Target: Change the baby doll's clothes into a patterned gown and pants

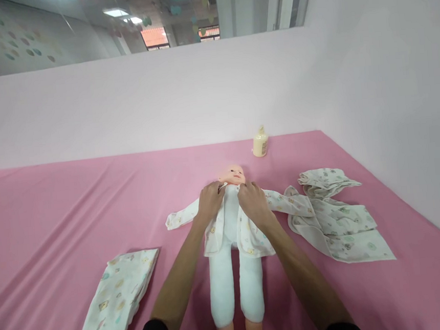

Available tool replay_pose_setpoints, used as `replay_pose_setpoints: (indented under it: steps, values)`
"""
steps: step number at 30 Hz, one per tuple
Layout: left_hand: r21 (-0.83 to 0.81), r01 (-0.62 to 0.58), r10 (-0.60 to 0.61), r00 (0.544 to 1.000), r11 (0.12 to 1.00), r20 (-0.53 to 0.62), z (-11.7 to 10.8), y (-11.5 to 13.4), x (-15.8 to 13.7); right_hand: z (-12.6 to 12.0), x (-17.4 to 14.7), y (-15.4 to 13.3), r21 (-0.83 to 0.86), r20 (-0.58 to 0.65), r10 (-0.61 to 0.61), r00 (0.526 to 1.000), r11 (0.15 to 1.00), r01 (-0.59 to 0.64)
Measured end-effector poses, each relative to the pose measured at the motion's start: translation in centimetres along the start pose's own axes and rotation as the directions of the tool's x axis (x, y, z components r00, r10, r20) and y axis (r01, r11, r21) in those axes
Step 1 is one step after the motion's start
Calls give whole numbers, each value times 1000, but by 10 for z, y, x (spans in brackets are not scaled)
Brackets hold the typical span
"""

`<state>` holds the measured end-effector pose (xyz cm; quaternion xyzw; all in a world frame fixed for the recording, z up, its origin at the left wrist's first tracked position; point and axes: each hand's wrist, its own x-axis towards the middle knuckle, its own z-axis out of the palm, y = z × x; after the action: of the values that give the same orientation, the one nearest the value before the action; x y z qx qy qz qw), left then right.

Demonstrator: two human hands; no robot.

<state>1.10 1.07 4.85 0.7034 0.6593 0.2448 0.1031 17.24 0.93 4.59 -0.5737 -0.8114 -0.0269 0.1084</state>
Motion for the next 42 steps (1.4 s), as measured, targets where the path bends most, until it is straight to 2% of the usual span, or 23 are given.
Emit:
replay_pose_setpoints:
  steps: [5, 7, 11, 15, 18, 23, 26, 29, 31, 33, 35, 37, 38, 40, 42]
  values:
    - [-7, 1, -1, 1000, 1000, -4, 3, -2, 0, -5, -3, -4, 10, -83, -67, 994, 998, 68]
    - [-4, -9, 9, 1000, 1000, -5, 3, -2, 0, -3, -2, -3, -5, -88, -97, 991, 995, 97]
    - [14, -1, 1, 1000, 1000, -8, 3, -1, 0, 5, 2, 4, -50, -75, -79, 994, 996, 75]
    - [16, 7, -7, 1000, 1000, 1, 2, 0, -1, 7, 3, 8, -83, -64, -7, 998, 997, 2]
    - [11, -3, 3, 1000, 1000, -2, 3, 0, -1, 6, 3, 10, -50, -31, 97, 995, 994, -98]
    - [22, -3, 3, 1000, 1000, 11, 3, 1, -2, 6, 8, 23, 41, 101, 277, 956, 958, -282]
    - [21, 2, -2, 1000, 1000, 27, 3, 2, -1, 4, 10, 37, 119, 148, 309, 939, 937, -328]
    - [10, -1, 1, 1000, 1000, 31, 2, 3, -2, -2, 10, 51, 286, 180, 304, 936, 894, -345]
    - [12, -9, 8, 1000, 1000, 28, 2, 4, -2, -6, 10, 58, 441, 176, 318, 932, 821, -363]
    - [23, -9, 8, 1000, 1000, 29, 2, 6, -3, -8, 11, 60, 623, 169, 342, 924, 690, -369]
    - [26, -2, 1, 999, 1000, 34, 3, 7, -4, -8, 13, 57, 821, 205, 336, 919, 453, -349]
    - [14, -2, 1, 999, 1000, 32, 3, 8, -5, -5, 15, 50, 921, 258, 281, 924, 219, -323]
    - [7, -3, 3, 1000, 1000, 28, 3, 8, -5, -3, 16, 46, 940, 274, 252, 928, 133, -314]
    - [-4, -3, 4, 1000, 1000, 23, 3, 9, -6, 0, 16, 36, 953, 289, 208, 934, 27, -301]
    - [-21, -9, 9, 1000, 1000, 21, 4, 9, -6, 2, 16, 28, 954, 296, 197, 935, -21, -298]
